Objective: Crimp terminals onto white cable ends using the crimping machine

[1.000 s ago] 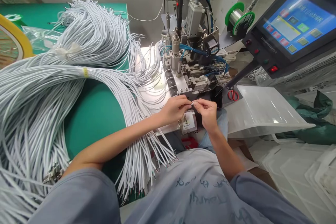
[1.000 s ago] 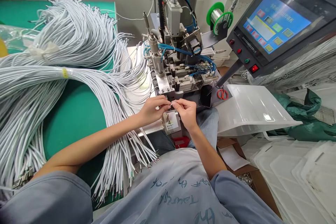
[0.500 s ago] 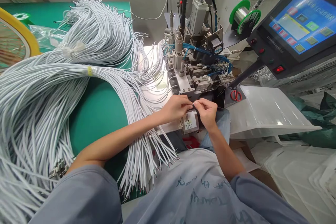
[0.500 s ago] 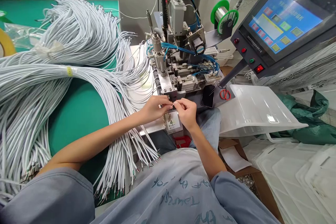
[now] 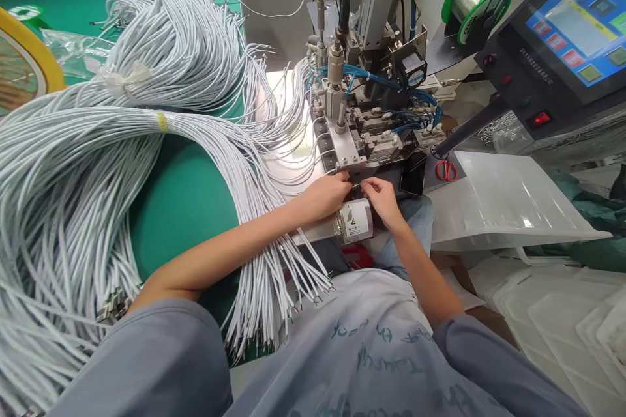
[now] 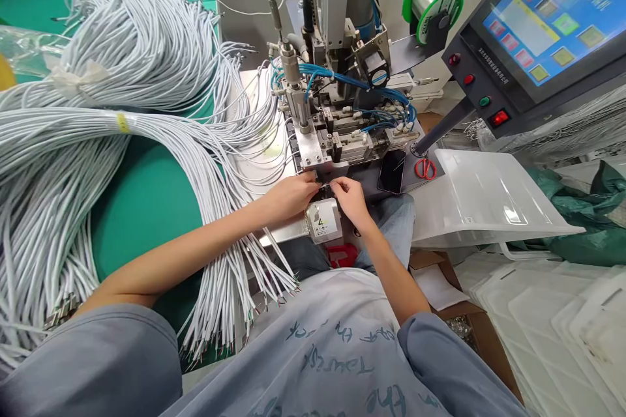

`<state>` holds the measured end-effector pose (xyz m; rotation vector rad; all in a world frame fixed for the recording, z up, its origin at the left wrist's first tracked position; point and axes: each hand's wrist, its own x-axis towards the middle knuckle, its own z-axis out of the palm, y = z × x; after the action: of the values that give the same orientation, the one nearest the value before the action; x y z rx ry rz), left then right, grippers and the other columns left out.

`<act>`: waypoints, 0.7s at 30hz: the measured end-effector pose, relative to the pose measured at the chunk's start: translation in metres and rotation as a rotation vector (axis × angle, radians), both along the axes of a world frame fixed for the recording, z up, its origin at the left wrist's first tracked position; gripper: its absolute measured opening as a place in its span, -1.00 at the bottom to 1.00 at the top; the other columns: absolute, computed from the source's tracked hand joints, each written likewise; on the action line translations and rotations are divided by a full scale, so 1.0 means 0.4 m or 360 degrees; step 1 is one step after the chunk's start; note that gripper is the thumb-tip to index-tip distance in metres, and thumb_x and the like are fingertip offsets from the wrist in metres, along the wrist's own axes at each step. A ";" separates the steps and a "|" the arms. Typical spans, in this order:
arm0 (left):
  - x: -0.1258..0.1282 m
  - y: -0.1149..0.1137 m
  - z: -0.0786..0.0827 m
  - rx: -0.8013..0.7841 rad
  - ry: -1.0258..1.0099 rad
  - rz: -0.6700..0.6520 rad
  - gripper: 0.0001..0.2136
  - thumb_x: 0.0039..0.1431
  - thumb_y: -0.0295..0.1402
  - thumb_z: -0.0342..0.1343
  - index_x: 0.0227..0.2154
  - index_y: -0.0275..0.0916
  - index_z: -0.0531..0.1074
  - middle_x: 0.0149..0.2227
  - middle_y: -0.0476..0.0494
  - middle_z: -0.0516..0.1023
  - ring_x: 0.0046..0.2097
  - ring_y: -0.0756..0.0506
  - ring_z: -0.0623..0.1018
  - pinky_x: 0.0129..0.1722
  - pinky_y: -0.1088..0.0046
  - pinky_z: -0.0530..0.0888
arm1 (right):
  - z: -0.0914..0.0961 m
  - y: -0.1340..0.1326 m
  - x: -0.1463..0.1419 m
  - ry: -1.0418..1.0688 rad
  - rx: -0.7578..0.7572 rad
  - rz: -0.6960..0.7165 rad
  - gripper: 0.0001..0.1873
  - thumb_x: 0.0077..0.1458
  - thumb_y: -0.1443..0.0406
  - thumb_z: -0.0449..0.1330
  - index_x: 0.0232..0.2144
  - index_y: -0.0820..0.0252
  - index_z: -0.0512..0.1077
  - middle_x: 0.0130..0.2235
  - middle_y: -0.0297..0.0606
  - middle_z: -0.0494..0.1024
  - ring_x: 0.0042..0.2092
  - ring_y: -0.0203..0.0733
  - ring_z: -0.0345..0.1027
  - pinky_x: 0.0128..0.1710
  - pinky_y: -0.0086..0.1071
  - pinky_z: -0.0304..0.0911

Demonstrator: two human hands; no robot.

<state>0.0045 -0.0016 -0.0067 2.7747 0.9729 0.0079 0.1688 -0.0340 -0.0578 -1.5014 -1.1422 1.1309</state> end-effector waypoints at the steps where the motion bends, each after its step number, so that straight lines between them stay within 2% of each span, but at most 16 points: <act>1: 0.000 0.000 -0.001 -0.0007 0.0005 0.0002 -0.75 0.14 -0.56 -0.15 -0.37 -0.39 0.46 -0.31 -0.21 0.44 -0.43 -0.01 0.47 -0.44 0.51 0.38 | 0.000 0.002 -0.004 0.0017 -0.0015 0.0005 -0.76 -0.12 0.15 0.14 -0.54 0.23 0.42 -0.57 -0.36 0.40 -0.50 -0.31 0.23 -0.46 -0.41 0.19; 4: -0.004 0.000 -0.001 -0.0002 -0.0013 -0.0003 -0.73 0.15 -0.56 -0.15 -0.30 -0.37 0.47 -0.34 -0.20 0.43 -0.43 -0.02 0.48 -0.44 0.51 0.40 | 0.005 0.005 -0.011 0.0040 -0.0018 0.0018 -0.78 -0.12 0.17 0.14 -0.57 0.22 0.39 -0.59 -0.39 0.36 -0.52 -0.33 0.20 -0.48 -0.43 0.19; 7: -0.009 0.001 -0.006 0.0057 -0.0002 -0.0097 -0.66 0.10 -0.59 -0.14 -0.12 -0.34 0.43 -0.31 -0.20 0.43 -0.39 -0.03 0.49 -0.41 0.50 0.42 | 0.008 0.006 -0.010 0.0017 -0.0020 0.0050 -0.78 -0.11 0.16 0.14 -0.58 0.22 0.37 -0.60 -0.40 0.35 -0.52 -0.34 0.19 -0.49 -0.43 0.18; 9: -0.011 0.002 -0.009 0.0090 0.0039 -0.0163 -0.63 0.08 -0.61 -0.13 -0.07 -0.34 0.41 -0.28 -0.23 0.42 -0.35 -0.05 0.51 -0.38 0.49 0.43 | 0.009 0.008 -0.008 0.0019 -0.0034 0.0068 -0.78 -0.12 0.16 0.14 -0.58 0.21 0.36 -0.59 -0.39 0.35 -0.52 -0.34 0.20 -0.48 -0.43 0.20; 15: -0.012 0.003 -0.010 0.0121 0.0055 -0.0217 -0.68 0.12 -0.59 -0.13 -0.10 -0.38 0.40 -0.22 -0.28 0.41 -0.28 -0.08 0.51 -0.32 0.45 0.45 | 0.011 0.010 -0.006 0.0104 -0.0090 0.0072 -0.80 -0.19 0.18 0.17 -0.59 0.22 0.37 -0.58 -0.38 0.37 -0.50 -0.33 0.23 -0.46 -0.41 0.25; 21: -0.013 0.000 0.003 0.0099 0.0050 -0.0210 -0.72 0.13 -0.57 -0.09 -0.13 -0.39 0.40 -0.19 -0.30 0.41 -0.26 -0.09 0.51 -0.31 0.43 0.45 | 0.007 0.012 -0.011 0.0177 -0.0163 0.0034 -0.80 -0.22 0.18 0.17 -0.62 0.22 0.35 -0.65 -0.44 0.28 -0.59 -0.39 0.10 -0.56 -0.45 0.10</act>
<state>-0.0009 -0.0015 -0.0053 2.8987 0.8074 -0.0255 0.1643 -0.0292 -0.0550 -1.4871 -1.0404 1.2881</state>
